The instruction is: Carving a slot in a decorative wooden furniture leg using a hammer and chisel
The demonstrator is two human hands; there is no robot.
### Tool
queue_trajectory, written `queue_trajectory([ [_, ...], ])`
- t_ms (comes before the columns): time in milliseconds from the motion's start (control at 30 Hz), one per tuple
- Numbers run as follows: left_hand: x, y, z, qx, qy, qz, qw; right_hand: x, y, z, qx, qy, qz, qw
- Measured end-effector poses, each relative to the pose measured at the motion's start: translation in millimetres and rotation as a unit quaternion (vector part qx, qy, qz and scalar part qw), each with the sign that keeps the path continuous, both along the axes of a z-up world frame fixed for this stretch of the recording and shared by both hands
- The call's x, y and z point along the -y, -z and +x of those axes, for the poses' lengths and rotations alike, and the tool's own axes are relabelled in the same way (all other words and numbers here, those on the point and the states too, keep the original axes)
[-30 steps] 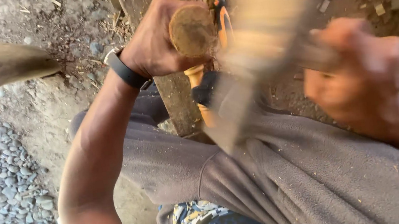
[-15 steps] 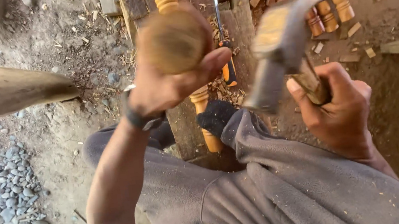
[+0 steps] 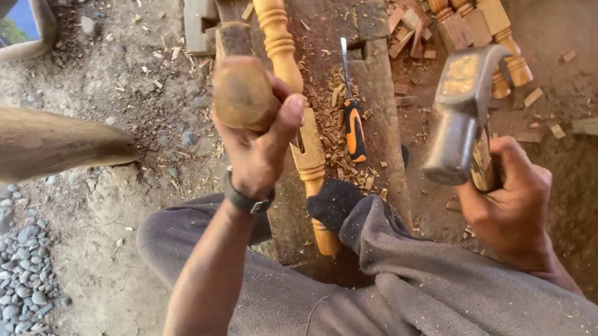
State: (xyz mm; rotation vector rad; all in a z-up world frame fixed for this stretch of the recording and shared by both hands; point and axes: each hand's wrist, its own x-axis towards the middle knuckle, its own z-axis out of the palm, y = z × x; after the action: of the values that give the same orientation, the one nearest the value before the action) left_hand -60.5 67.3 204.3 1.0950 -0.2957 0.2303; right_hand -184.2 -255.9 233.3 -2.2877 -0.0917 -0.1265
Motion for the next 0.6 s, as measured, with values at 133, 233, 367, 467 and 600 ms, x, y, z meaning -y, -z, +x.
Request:
queue_trajectory([
  [133, 6.1, 45.3, -15.7, -0.058, -0.082, 0.01, 0.995, -2.2, -5.5, 1.2, 0.0, -0.004, 0.003, 1.0],
  [233, 6.9, 57.2, -23.0, -0.076, -0.103, 0.02, 0.992, -3.5, -8.1, 2.4, -0.003, 0.0, 0.002, 1.0],
  [367, 5.6, 46.9, -27.1, -0.086, -0.101, 0.084, 0.988, -6.5, -11.6, 4.0, -0.004, -0.008, 0.0, 1.0],
  [467, 4.4, 41.5, -28.3, -0.089, -0.081, 0.067, 0.99, -11.8, -18.6, 3.9, -0.014, 0.005, -0.021, 1.0],
  [600, 4.9, 45.7, -32.1, -0.081, -0.088, 0.098, 0.988, -4.0, -6.2, 2.6, -0.002, -0.024, -0.019, 1.0],
])
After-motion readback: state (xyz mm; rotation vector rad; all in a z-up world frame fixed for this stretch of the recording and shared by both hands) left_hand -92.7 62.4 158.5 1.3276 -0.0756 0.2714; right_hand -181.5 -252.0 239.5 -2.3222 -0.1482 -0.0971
